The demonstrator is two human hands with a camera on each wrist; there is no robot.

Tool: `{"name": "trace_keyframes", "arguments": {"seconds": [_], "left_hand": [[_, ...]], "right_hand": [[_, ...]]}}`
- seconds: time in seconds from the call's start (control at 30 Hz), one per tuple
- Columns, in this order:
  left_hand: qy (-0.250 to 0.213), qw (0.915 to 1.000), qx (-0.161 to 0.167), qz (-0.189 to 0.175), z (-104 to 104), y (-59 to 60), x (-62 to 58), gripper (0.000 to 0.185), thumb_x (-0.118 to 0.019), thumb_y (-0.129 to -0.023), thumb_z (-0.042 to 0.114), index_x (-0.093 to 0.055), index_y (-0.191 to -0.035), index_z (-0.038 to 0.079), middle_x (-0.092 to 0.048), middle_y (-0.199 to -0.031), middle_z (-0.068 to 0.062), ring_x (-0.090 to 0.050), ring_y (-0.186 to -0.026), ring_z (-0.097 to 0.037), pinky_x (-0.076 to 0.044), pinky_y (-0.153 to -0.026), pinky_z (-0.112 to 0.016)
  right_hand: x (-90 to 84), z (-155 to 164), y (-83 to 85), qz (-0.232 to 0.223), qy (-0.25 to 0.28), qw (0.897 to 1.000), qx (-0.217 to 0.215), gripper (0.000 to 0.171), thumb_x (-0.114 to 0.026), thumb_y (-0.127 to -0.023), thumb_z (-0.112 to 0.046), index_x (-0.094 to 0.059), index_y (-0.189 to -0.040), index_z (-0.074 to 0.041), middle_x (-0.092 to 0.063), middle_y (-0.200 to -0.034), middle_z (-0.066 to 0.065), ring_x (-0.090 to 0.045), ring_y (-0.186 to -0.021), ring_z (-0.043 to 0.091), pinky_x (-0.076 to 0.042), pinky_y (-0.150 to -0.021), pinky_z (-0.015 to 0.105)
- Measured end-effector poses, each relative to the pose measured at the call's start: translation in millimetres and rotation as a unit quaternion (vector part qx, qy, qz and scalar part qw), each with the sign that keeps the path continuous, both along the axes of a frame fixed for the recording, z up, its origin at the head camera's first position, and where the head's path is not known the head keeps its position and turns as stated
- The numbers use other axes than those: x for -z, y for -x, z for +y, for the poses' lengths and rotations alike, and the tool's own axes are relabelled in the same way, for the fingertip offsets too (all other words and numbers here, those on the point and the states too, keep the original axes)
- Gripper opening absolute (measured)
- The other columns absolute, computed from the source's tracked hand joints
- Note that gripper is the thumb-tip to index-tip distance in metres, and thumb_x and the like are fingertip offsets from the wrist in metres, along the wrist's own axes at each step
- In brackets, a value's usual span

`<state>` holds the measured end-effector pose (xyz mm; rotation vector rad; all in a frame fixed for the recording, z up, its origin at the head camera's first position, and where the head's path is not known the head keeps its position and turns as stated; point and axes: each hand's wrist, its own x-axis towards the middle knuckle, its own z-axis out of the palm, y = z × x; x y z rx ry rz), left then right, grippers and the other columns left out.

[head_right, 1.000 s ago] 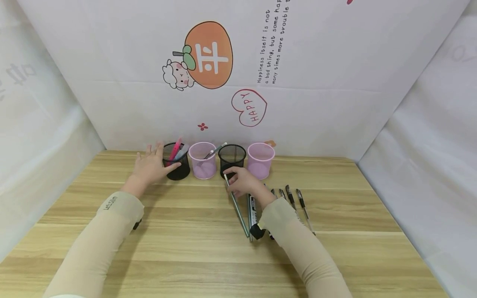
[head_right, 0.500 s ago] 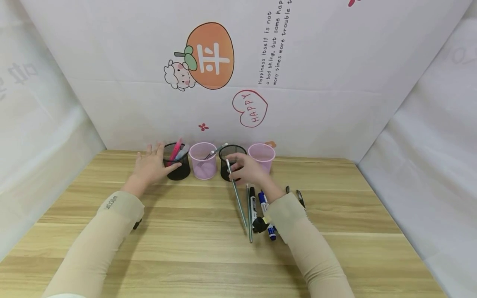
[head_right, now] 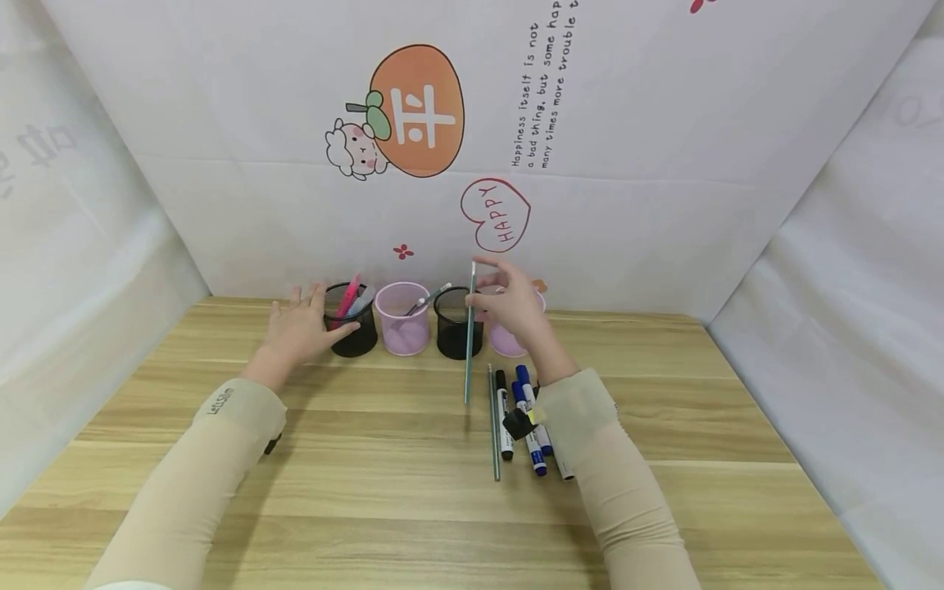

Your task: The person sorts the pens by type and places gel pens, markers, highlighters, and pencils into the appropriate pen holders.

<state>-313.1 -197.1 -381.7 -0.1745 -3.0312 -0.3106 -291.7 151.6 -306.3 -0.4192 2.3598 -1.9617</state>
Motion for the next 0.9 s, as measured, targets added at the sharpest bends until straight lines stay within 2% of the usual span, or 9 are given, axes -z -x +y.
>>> {"name": "trace_keyframes", "arguments": {"seconds": [0.17, 0.3, 0.47, 0.57, 0.73, 0.9], "left_hand": [[0.001, 1.0000, 0.000, -0.003, 0, -0.4, -0.4, 0.106, -0.052, -0.096, 0.069, -0.014, -0.161, -0.005, -0.017, -0.166, -0.028, -0.009, -0.152, -0.051, -0.009, -0.116, -0.073], [0.000, 1.0000, 0.000, -0.005, 0, -0.8, -0.9, 0.106, -0.052, -0.097, 0.068, -0.013, -0.161, -0.006, -0.016, -0.166, -0.028, -0.009, -0.152, -0.051, -0.008, -0.116, -0.073], [0.001, 1.0000, 0.001, -0.003, 1, -1.5, -1.4, 0.105, -0.052, -0.097, 0.068, -0.014, -0.161, -0.006, -0.017, -0.166, -0.028, -0.009, -0.152, -0.051, -0.009, -0.116, -0.073], [0.003, 1.0000, 0.001, -0.003, 1, -1.5, -1.3, 0.105, -0.053, -0.097, 0.067, -0.013, -0.161, -0.006, -0.017, -0.166, -0.028, -0.009, -0.152, -0.051, -0.009, -0.116, -0.073], [0.007, 1.0000, 0.000, -0.004, 1, -1.4, -1.4, 0.107, -0.051, -0.096, 0.071, -0.013, -0.161, -0.005, -0.017, -0.166, -0.027, -0.009, -0.152, -0.051, -0.010, -0.116, -0.073], [0.001, 1.0000, 0.000, -0.002, 1, -0.9, -0.6, 0.106, -0.052, -0.096, 0.069, -0.013, -0.161, -0.006, -0.017, -0.166, -0.027, -0.010, -0.152, -0.051, -0.009, -0.116, -0.073]], "right_hand": [[-3.6, 1, 1.9, 0.015, 0.067, 0.996, 0.047, 0.066, -0.067, -0.093, 0.009, -0.046, -0.153, -0.010, -0.056, -0.121, 0.021, -0.069, -0.086, 0.018, -0.062, -0.074, 0.031], [-6.1, 1, 2.7, 0.016, 0.137, 0.987, 0.086, 0.066, -0.067, -0.092, 0.010, -0.047, -0.152, -0.012, -0.057, -0.121, 0.021, -0.070, -0.084, 0.019, -0.062, -0.076, 0.032], [-4.8, -5, 2.7, 0.021, 0.229, 0.967, 0.115, 0.067, -0.067, -0.091, 0.012, -0.049, -0.150, -0.013, -0.058, -0.109, 0.011, -0.070, -0.083, 0.018, -0.061, -0.076, 0.032], [-3.0, -10, 2.1, 0.036, 0.276, 0.952, 0.126, 0.066, -0.067, -0.091, 0.013, -0.047, -0.149, -0.012, -0.058, -0.106, 0.009, -0.071, -0.086, 0.019, -0.061, -0.079, 0.035], [-1.9, -20, 0.6, 0.083, 0.317, 0.932, 0.155, 0.065, -0.067, -0.091, 0.013, -0.044, -0.147, -0.009, -0.058, -0.106, 0.009, -0.069, -0.087, 0.019, -0.059, -0.085, 0.041], [2.3, -30, 2.7, 0.118, 0.342, 0.916, 0.176, 0.061, -0.067, -0.091, 0.014, -0.046, -0.141, -0.012, -0.057, -0.108, 0.011, -0.069, -0.085, 0.020, -0.061, -0.080, 0.037]]}}
